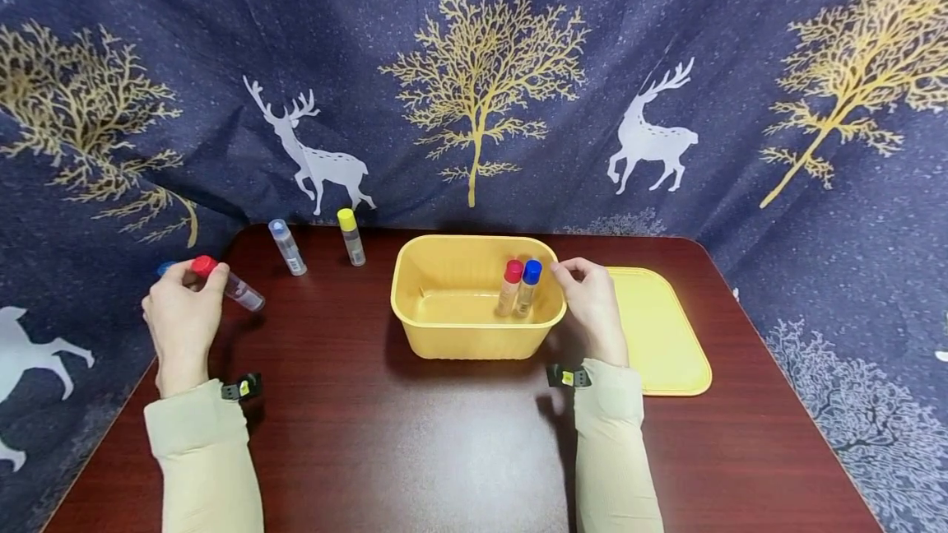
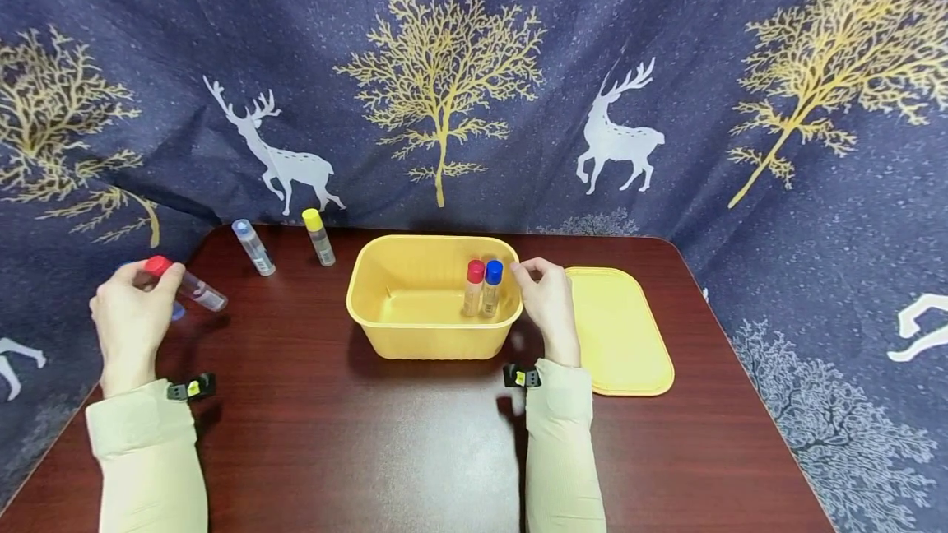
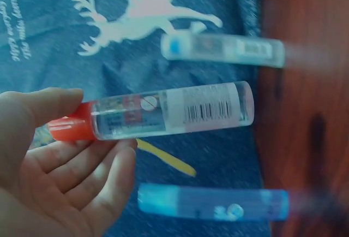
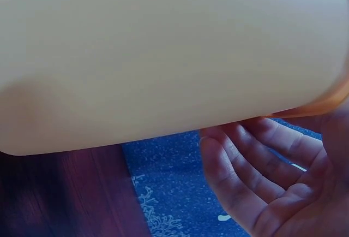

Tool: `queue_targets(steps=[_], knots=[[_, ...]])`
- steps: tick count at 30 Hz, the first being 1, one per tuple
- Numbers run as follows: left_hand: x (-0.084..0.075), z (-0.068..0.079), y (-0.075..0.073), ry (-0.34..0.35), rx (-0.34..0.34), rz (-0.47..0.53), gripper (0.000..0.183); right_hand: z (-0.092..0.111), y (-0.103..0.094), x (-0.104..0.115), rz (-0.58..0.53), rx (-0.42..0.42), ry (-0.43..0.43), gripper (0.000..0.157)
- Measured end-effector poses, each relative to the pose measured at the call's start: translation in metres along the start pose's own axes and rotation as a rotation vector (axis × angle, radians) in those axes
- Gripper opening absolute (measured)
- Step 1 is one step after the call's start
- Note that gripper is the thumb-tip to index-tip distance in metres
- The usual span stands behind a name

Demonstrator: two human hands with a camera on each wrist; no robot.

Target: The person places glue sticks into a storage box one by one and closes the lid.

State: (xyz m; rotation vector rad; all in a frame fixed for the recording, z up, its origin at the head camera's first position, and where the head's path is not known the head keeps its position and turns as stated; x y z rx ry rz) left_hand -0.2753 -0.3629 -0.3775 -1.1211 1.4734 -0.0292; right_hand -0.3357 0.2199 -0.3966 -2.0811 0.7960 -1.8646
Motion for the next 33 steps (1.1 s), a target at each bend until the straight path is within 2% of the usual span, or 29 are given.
queue_targets(steps=[3, 6, 10, 15, 18, 20, 26, 30, 33], knots=[[-0.016, 0.005, -0.001, 0.012, -0.013, 0.031, 0.049, 0.000, -0.001, 0.001, 0.004, -0.001, -0.006, 0.029], [-0.032, 0.011, -0.006, 0.056, -0.037, 0.054, 0.046, -0.001, 0.003, 0.002, -0.011, 0.010, -0.007, 0.029], [-0.058, 0.020, -0.007, 0.151, -0.047, 0.090, 0.040, -0.001, 0.006, 0.001, -0.019, 0.014, -0.004, 0.029], [-0.092, 0.025, 0.002, 0.267, 0.002, 0.170, 0.035, 0.000, 0.004, -0.001, -0.014, 0.013, -0.007, 0.030], [-0.113, 0.024, 0.013, 0.322, 0.071, 0.199, 0.036, -0.001, 0.003, -0.001, -0.005, 0.015, -0.007, 0.032], [-0.133, 0.024, 0.020, 0.368, 0.118, 0.202, 0.036, -0.001, 0.000, -0.002, -0.003, 0.016, 0.000, 0.032], [-0.204, 0.034, 0.040, 0.541, 0.263, 0.180, 0.034, 0.000, 0.002, 0.000, -0.015, 0.018, -0.003, 0.031], [-0.248, 0.045, 0.073, 0.647, 0.464, 0.170, 0.035, -0.001, 0.001, 0.000, -0.020, 0.011, -0.006, 0.030], [-0.269, 0.055, 0.104, 0.669, 0.654, 0.172, 0.033, -0.002, 0.000, -0.001, -0.023, 0.008, -0.010, 0.031]])
Point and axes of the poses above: each hand's wrist, its own z-axis away from the middle knuckle, its own y-axis out of the palm, x = y × z, the point moved 10 cm from there along -z, towards the middle knuckle
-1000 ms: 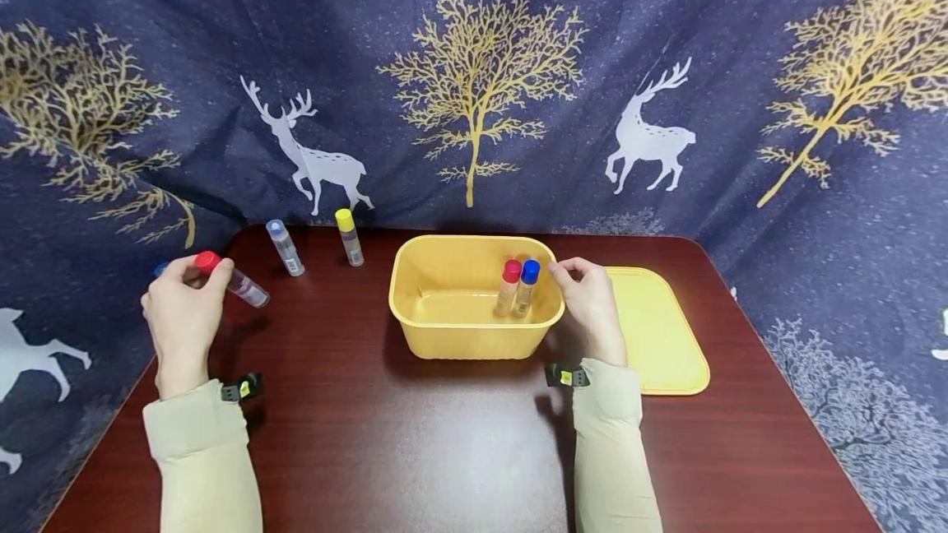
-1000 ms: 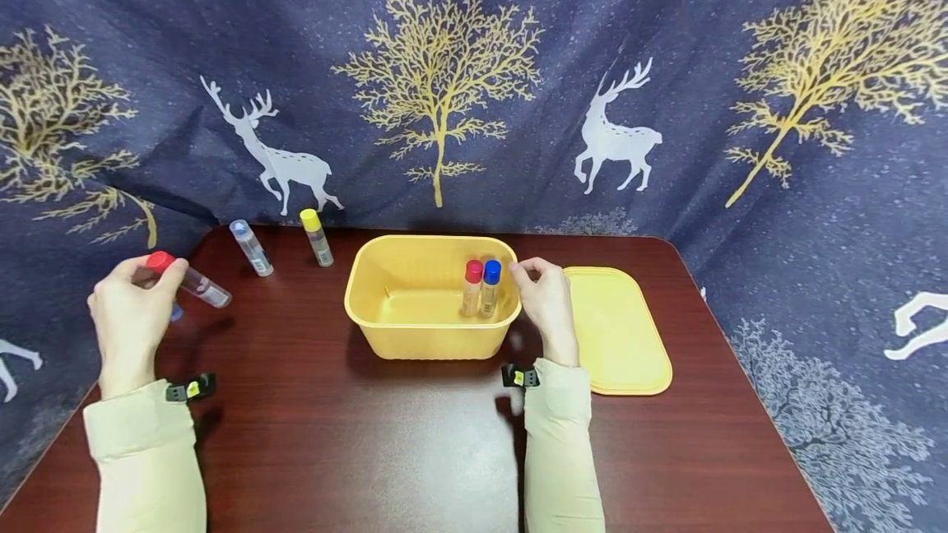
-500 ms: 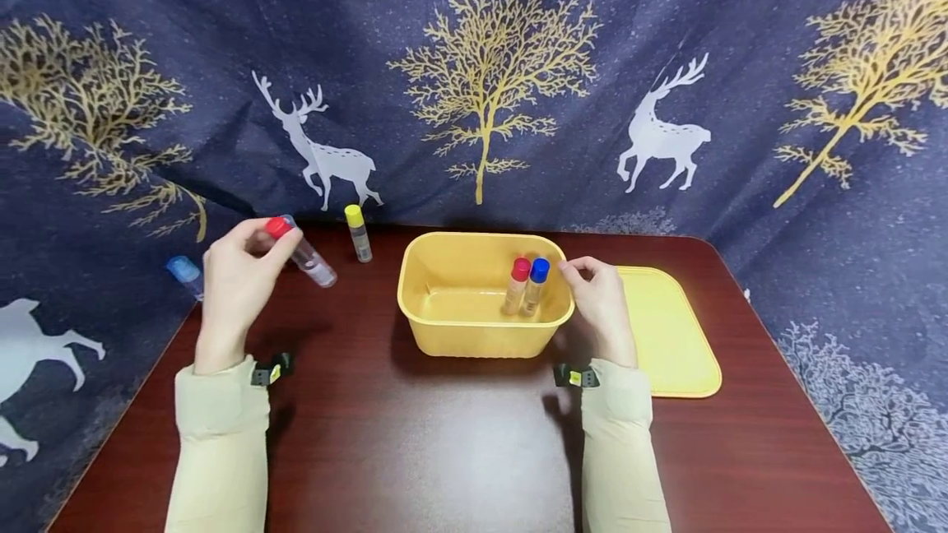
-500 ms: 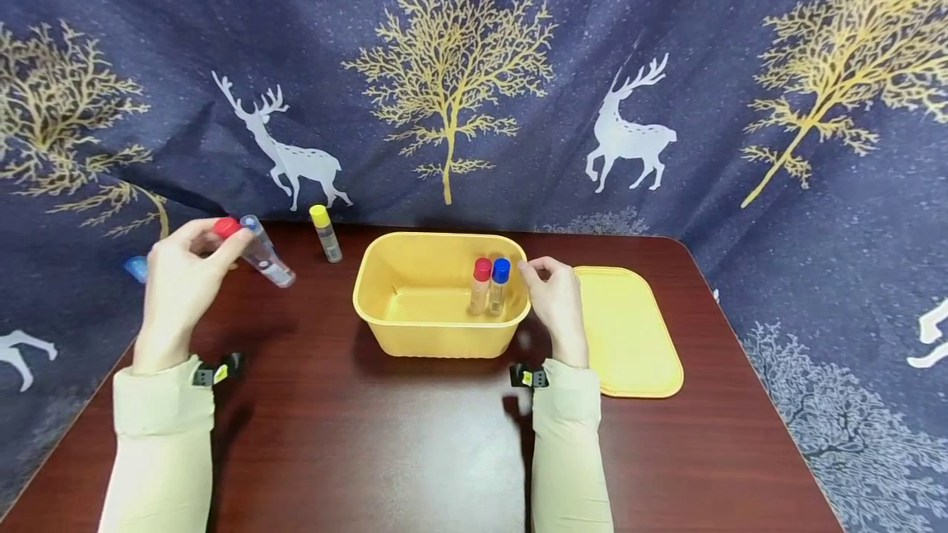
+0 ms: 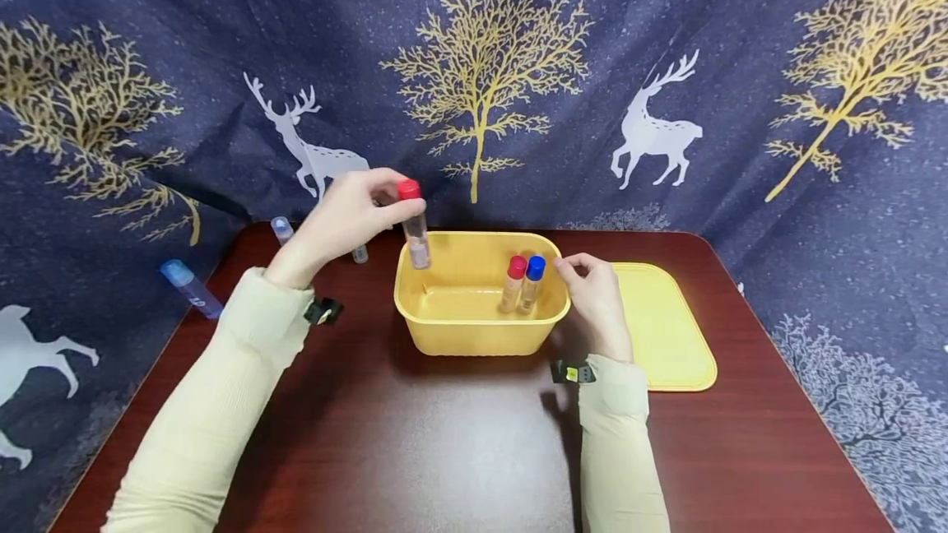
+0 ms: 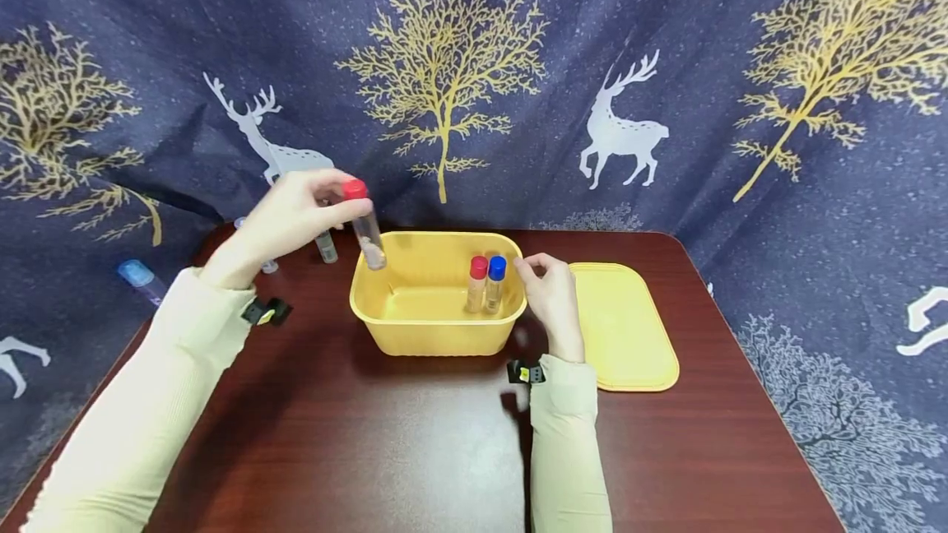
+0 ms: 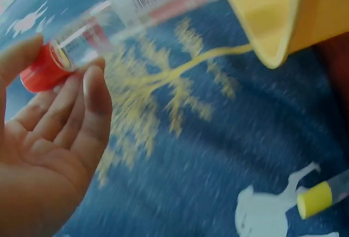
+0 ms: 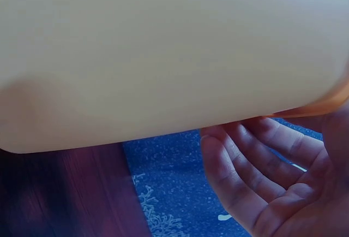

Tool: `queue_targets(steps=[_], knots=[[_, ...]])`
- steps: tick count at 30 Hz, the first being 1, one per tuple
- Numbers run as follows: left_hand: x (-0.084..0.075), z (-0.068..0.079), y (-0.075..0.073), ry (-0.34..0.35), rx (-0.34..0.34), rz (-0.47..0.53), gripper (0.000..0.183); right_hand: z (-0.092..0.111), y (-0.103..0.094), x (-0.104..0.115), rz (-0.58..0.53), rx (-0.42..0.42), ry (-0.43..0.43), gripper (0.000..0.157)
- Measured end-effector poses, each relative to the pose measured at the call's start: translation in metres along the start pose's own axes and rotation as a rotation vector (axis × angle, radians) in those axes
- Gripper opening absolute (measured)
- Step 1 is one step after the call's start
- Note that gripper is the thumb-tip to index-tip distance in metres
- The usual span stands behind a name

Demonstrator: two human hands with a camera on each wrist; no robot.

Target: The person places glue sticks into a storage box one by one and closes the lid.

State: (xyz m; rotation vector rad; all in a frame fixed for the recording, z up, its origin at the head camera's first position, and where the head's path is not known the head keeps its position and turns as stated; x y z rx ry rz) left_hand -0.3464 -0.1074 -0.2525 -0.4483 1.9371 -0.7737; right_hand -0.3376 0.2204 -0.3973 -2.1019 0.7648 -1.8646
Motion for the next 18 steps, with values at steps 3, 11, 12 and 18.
queue_targets(steps=[3, 11, 12, 18], knots=[[-0.006, -0.017, 0.028, 0.004, 0.142, 0.008, 0.028, 0.000, 0.000, -0.001, -0.007, -0.001, 0.002, 0.031], [-0.011, -0.043, 0.094, 0.041, 0.378, -0.097, 0.019, -0.001, -0.001, 0.000, 0.001, -0.007, -0.004, 0.031], [-0.011, -0.045, 0.101, 0.047, 0.409, -0.113, 0.018, -0.001, 0.000, 0.000, 0.004, -0.008, -0.002, 0.031], [-0.012, -0.048, 0.136, 0.103, 0.562, -0.252, 0.011, -0.001, 0.002, 0.000, 0.006, -0.013, 0.000, 0.030]])
Point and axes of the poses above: each hand's wrist, its own z-axis away from the middle knuckle, its own y-axis out of the palm, x = y × z, the point moved 10 cm from there along -z, towards the middle knuckle
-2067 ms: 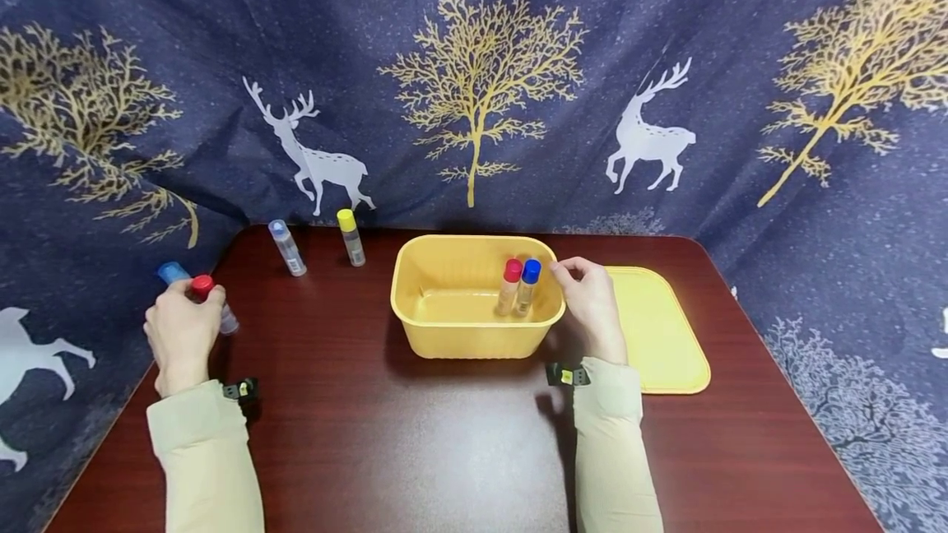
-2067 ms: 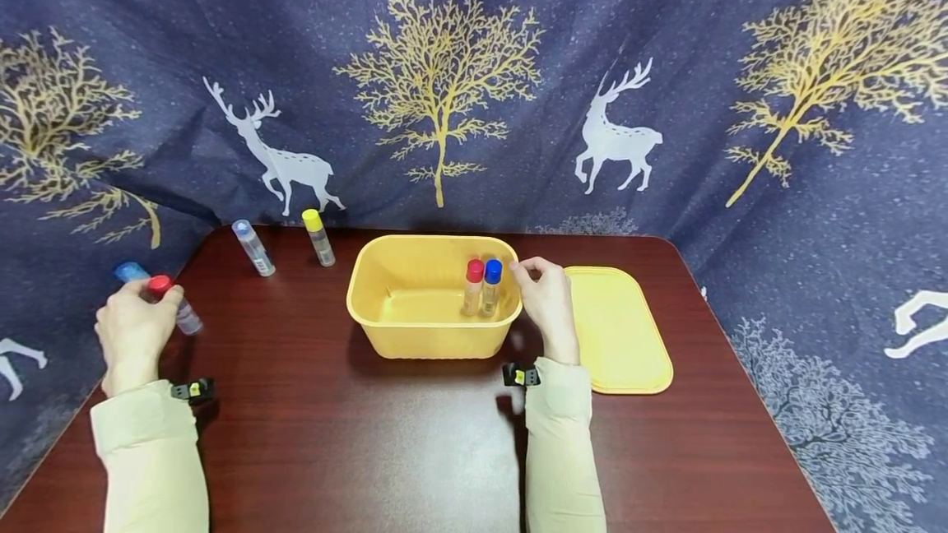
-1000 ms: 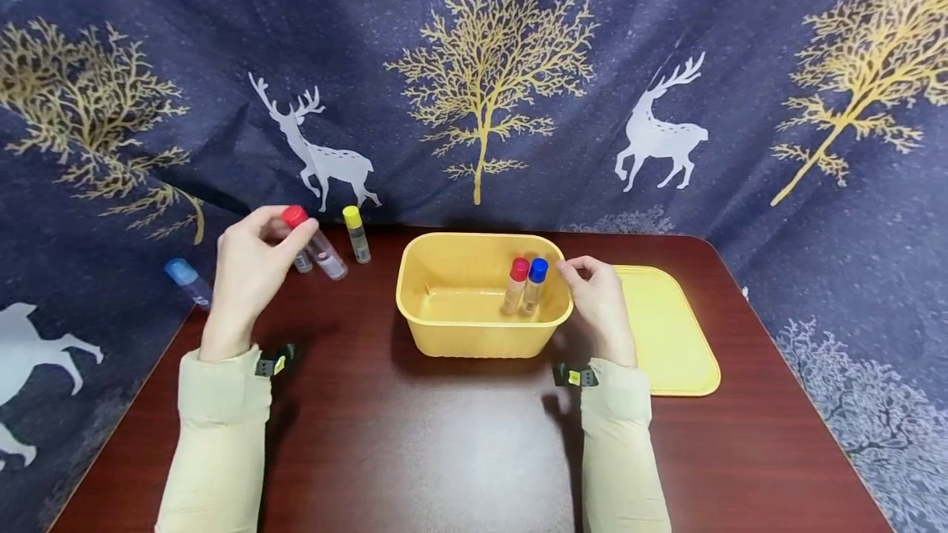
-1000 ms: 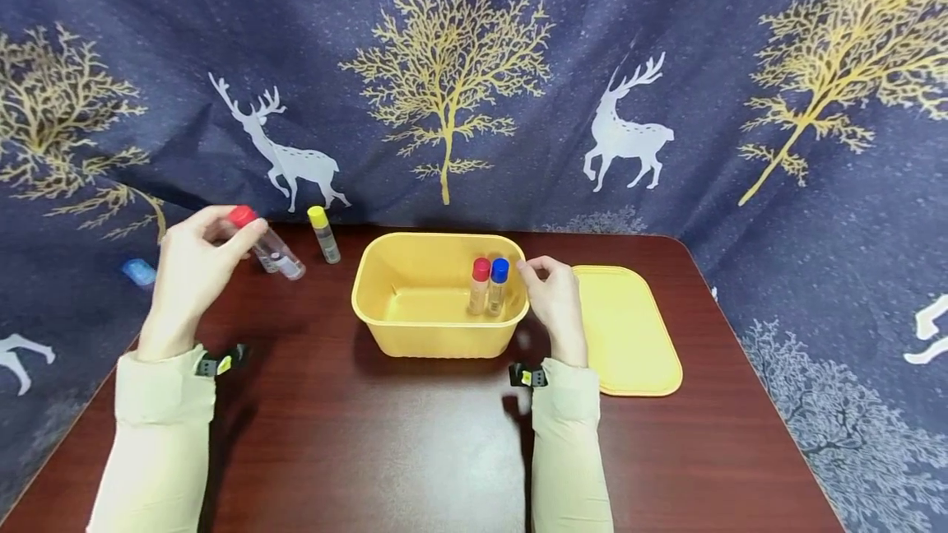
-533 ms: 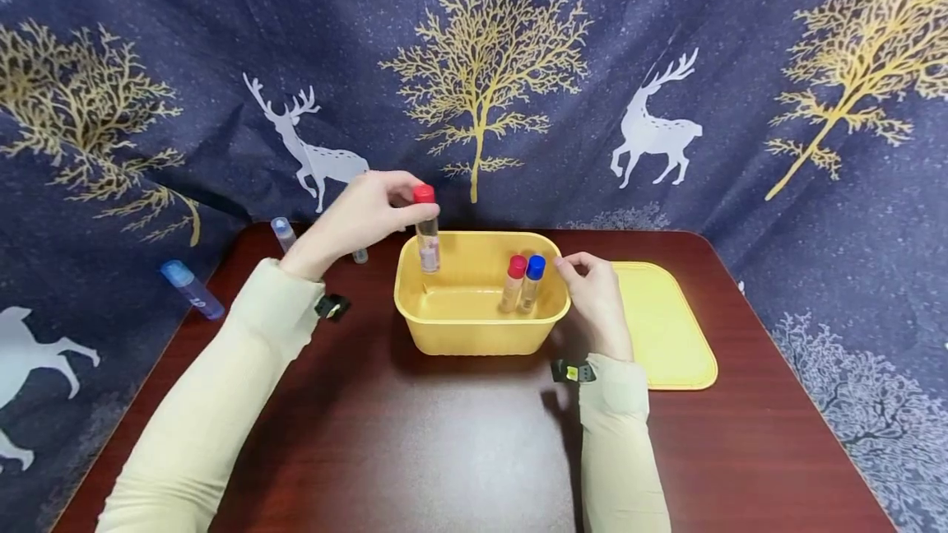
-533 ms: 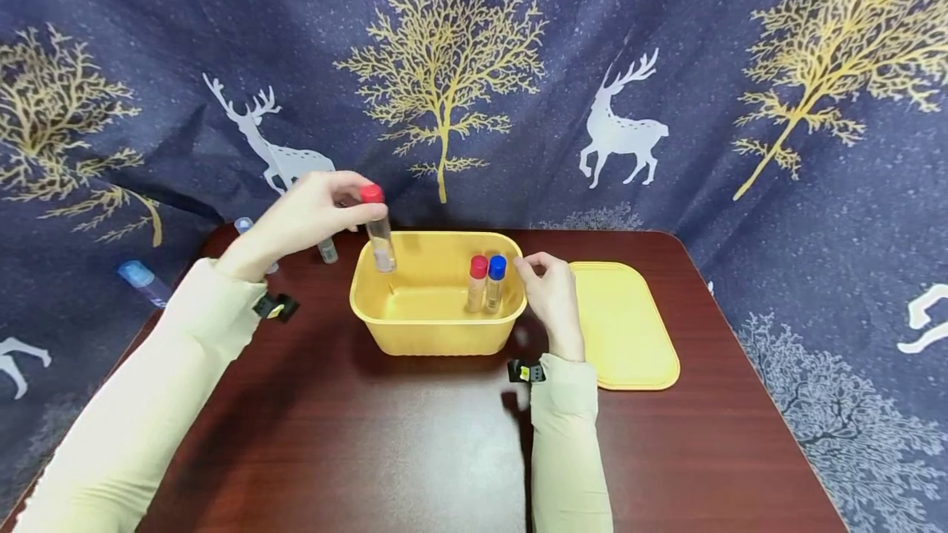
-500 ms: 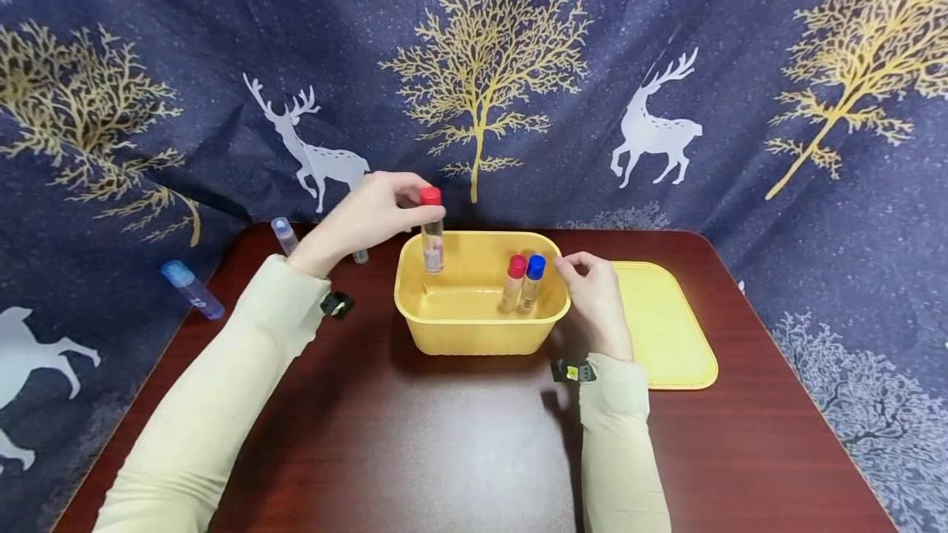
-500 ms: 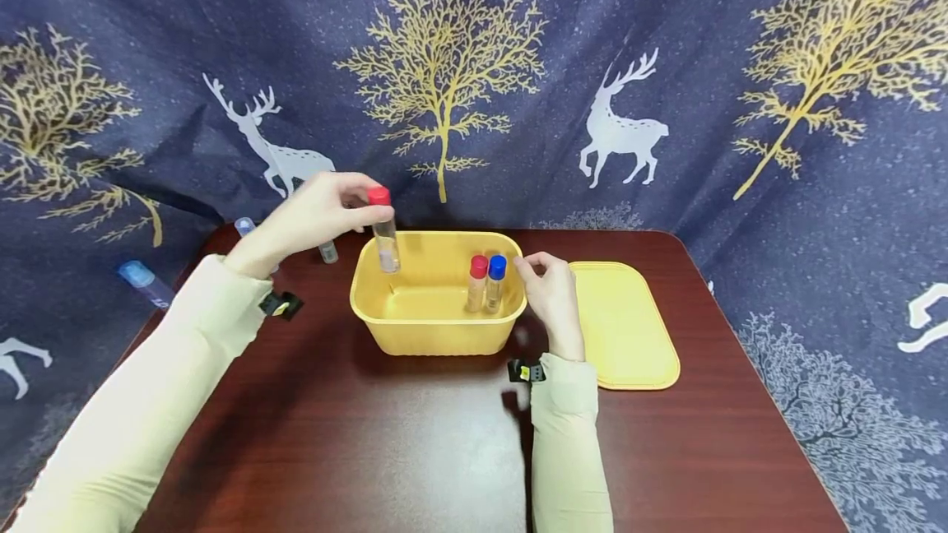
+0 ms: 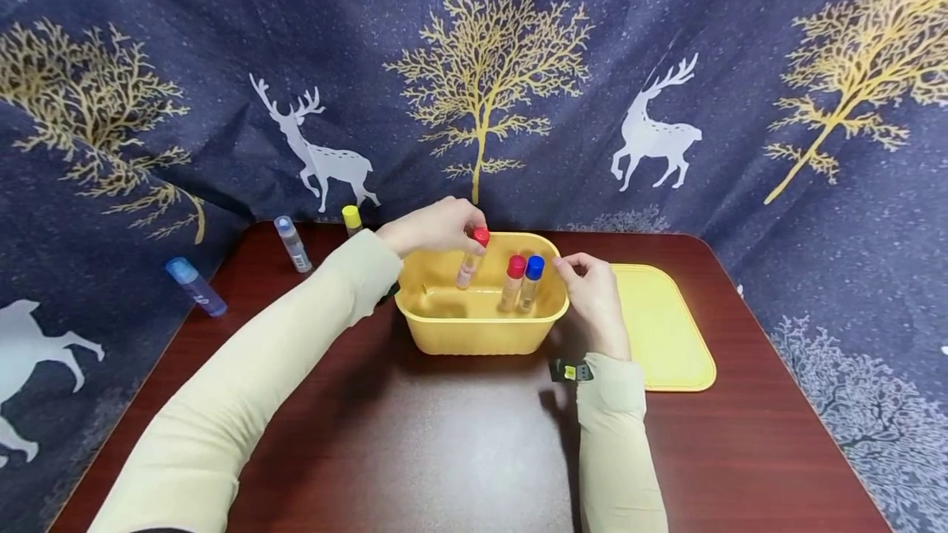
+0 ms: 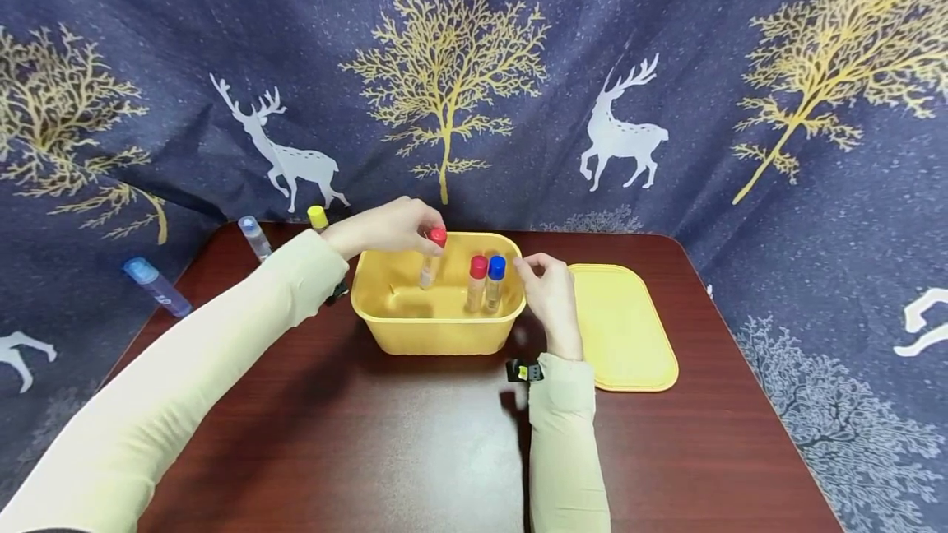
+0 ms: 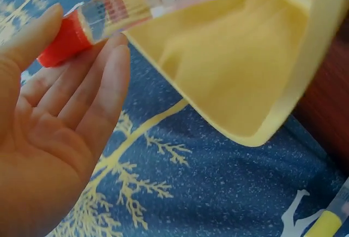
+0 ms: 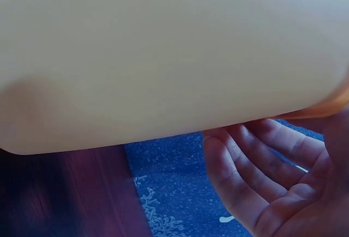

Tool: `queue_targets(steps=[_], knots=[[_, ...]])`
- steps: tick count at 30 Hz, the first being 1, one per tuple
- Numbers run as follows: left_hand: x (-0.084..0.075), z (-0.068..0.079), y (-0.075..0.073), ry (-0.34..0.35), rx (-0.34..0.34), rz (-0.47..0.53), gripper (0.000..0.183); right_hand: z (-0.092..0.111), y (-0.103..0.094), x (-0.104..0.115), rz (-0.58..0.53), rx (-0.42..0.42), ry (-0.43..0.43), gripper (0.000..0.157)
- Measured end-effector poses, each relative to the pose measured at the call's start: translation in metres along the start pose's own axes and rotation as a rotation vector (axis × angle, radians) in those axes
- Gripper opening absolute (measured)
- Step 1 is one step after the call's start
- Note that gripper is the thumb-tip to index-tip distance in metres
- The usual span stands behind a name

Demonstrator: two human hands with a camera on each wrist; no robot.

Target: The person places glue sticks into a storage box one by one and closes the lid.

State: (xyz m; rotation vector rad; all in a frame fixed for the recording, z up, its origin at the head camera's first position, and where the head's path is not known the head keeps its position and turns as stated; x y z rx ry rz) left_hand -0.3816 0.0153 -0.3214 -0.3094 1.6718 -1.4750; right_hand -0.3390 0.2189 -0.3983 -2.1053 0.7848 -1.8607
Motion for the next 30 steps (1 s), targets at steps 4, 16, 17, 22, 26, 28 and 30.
queue_targets(steps=[4, 16, 17, 22, 26, 28, 30], knots=[[-0.003, -0.006, 0.009, -0.032, 0.061, -0.083, 0.014, -0.001, 0.002, 0.002, 0.001, 0.013, -0.006, 0.031], [-0.011, -0.022, 0.037, -0.074, 0.167, -0.215, 0.007, 0.003, 0.000, 0.004, -0.001, 0.018, -0.004, 0.032], [-0.010, -0.023, 0.040, -0.083, 0.179, -0.224, 0.007, 0.003, 0.000, 0.004, -0.003, 0.018, -0.006, 0.031], [-0.010, -0.024, 0.049, -0.097, 0.205, -0.278, 0.007, 0.003, -0.001, 0.002, -0.003, 0.015, 0.000, 0.033], [-0.010, -0.026, 0.052, -0.106, 0.201, -0.296, 0.011, 0.002, -0.001, 0.002, -0.008, 0.022, 0.005, 0.034], [-0.010, -0.027, 0.054, -0.110, 0.204, -0.307, 0.013, 0.002, -0.001, 0.002, -0.013, 0.024, 0.006, 0.033], [-0.009, -0.028, 0.056, -0.112, 0.202, -0.310, 0.015, 0.002, 0.000, 0.001, -0.012, 0.026, 0.006, 0.033]])
Point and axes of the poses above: each hand's wrist, its own z-axis away from the middle knuckle, its own y-axis out of the palm, x = y × z, the point moved 10 cm from there along -z, towards the middle knuckle
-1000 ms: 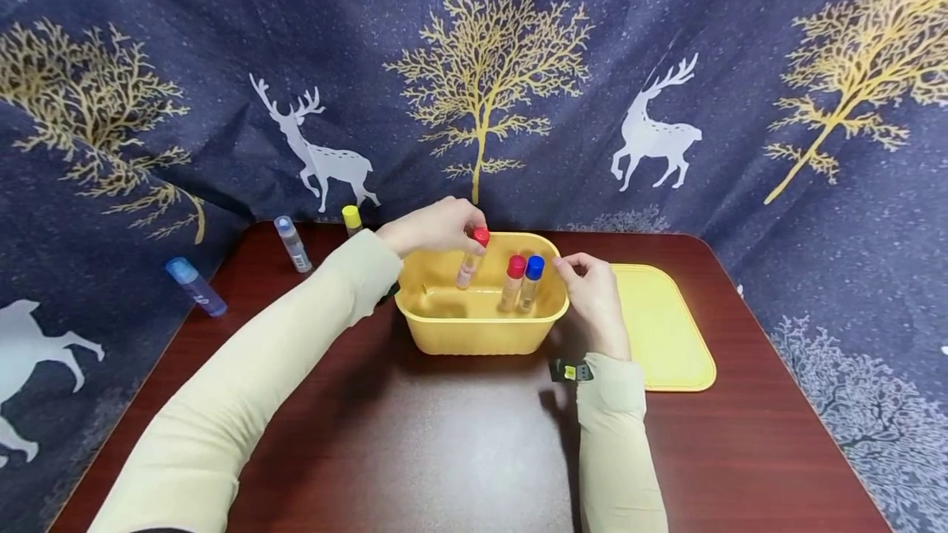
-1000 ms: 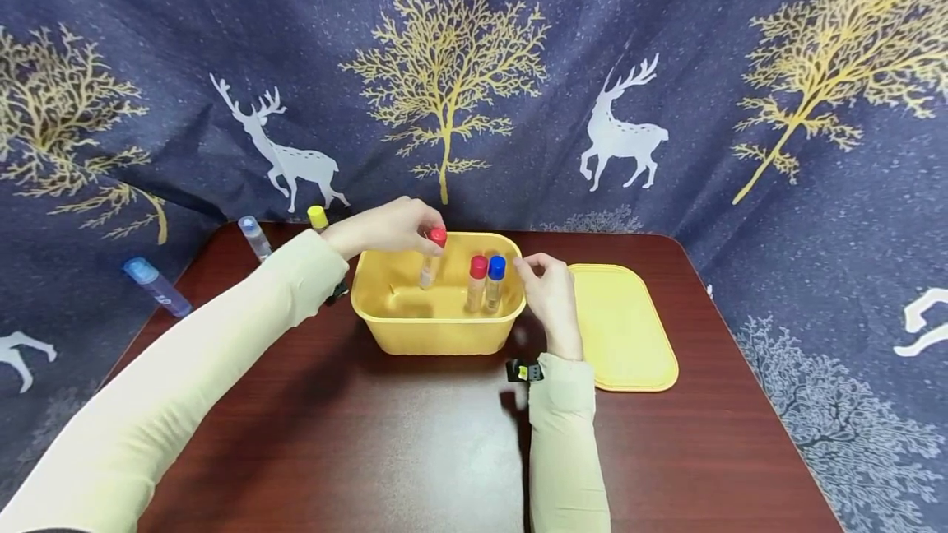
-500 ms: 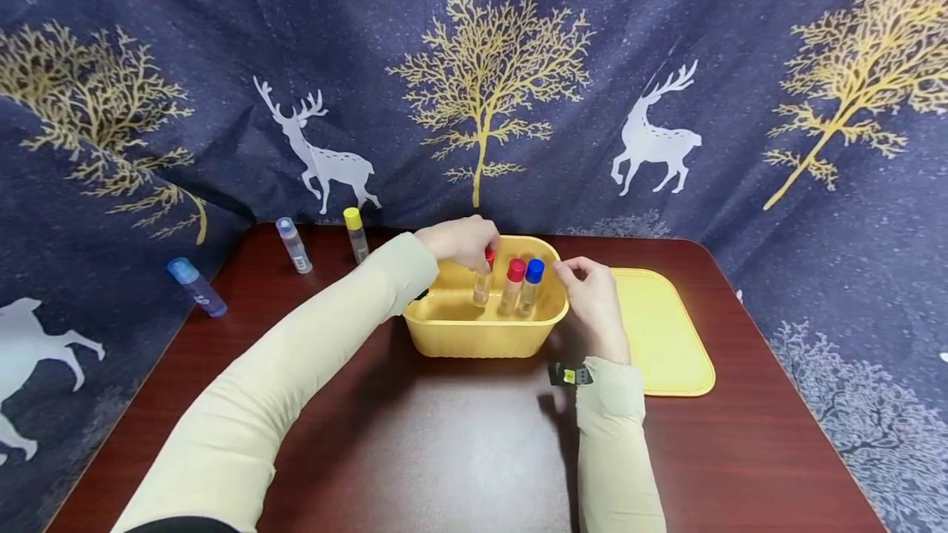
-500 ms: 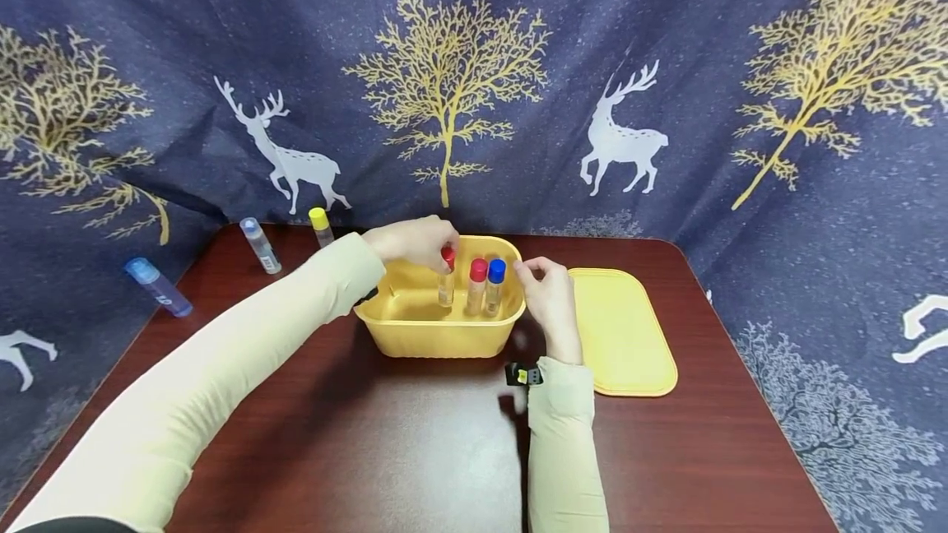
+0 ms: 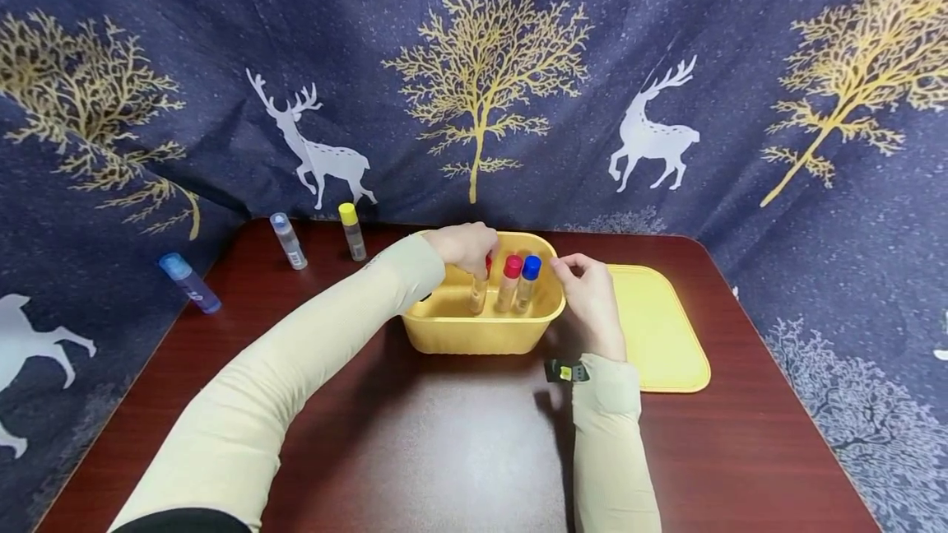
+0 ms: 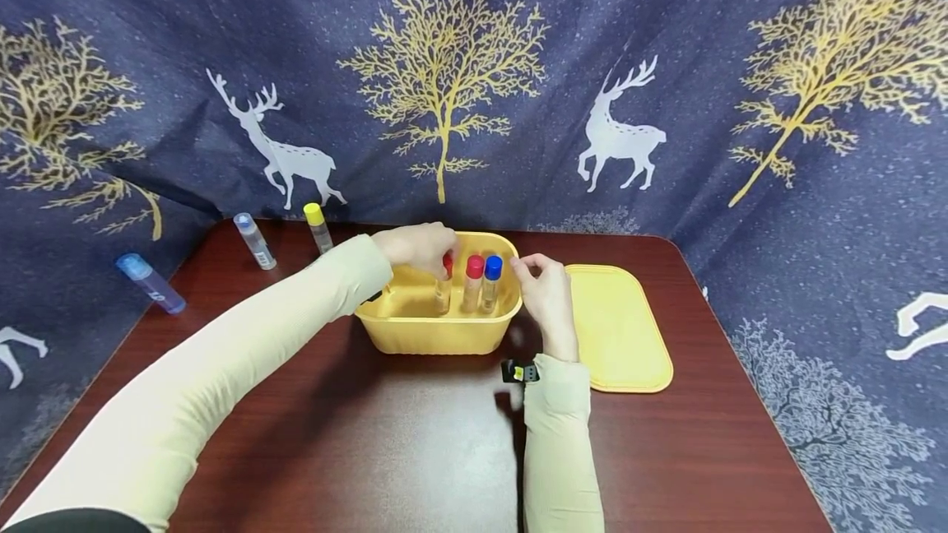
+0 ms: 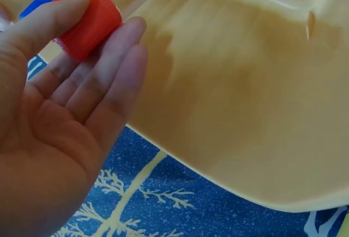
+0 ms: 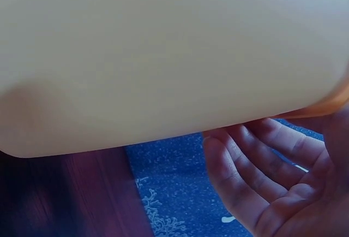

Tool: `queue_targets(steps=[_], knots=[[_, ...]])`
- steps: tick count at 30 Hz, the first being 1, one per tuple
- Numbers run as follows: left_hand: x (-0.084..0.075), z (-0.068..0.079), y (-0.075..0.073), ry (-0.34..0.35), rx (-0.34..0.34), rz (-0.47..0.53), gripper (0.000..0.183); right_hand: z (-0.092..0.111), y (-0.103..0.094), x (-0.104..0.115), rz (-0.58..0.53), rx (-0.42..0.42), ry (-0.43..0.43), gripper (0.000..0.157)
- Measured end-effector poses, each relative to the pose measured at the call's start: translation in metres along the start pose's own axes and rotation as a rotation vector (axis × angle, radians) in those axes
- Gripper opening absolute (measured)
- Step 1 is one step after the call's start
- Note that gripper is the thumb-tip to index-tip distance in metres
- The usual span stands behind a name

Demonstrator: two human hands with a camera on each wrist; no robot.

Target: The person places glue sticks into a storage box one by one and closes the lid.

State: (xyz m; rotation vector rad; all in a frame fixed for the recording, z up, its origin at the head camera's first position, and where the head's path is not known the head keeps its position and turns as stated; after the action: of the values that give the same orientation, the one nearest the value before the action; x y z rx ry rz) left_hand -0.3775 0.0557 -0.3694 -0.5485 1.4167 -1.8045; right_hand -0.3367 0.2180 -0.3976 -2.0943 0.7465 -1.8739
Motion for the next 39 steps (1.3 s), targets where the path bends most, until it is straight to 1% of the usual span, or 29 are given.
queue_targets(steps=[6, 13, 18, 21, 27, 32, 36, 39], knots=[[-0.001, -0.005, -0.001, -0.005, -0.016, 0.022, 0.013, 0.000, 0.000, 0.000, 0.013, -0.002, -0.005, 0.035], [-0.002, -0.010, -0.001, -0.010, -0.030, 0.045, 0.018, -0.001, 0.001, -0.001, 0.004, 0.005, 0.006, 0.035], [-0.001, -0.014, -0.001, -0.003, -0.053, 0.034, 0.014, -0.002, -0.001, 0.000, 0.028, -0.016, -0.010, 0.032], [-0.002, -0.016, -0.001, 0.003, -0.053, 0.034, 0.011, -0.002, -0.002, 0.000, 0.033, -0.020, -0.006, 0.030], [-0.004, -0.015, 0.000, 0.005, -0.042, 0.063, 0.011, -0.001, -0.001, -0.001, 0.027, -0.015, -0.007, 0.031], [-0.004, -0.011, 0.000, 0.002, -0.033, 0.092, 0.006, -0.001, -0.002, 0.001, 0.035, -0.023, -0.013, 0.031], [-0.002, -0.010, 0.001, -0.013, -0.032, 0.107, 0.007, 0.000, -0.002, 0.001, 0.037, -0.026, -0.012, 0.031], [0.000, -0.010, 0.003, -0.015, -0.028, 0.115, 0.013, 0.001, -0.002, 0.002, 0.044, -0.031, -0.013, 0.031]])
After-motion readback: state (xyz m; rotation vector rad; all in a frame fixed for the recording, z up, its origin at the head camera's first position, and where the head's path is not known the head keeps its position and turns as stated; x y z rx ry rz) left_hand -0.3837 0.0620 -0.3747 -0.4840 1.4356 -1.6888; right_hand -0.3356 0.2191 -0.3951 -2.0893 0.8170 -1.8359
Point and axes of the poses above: each hand's wrist, its own z-axis away from the middle knuckle, its own y-axis out of the palm, x = y × z, the point moved 10 cm from there along -z, towards the middle knuckle
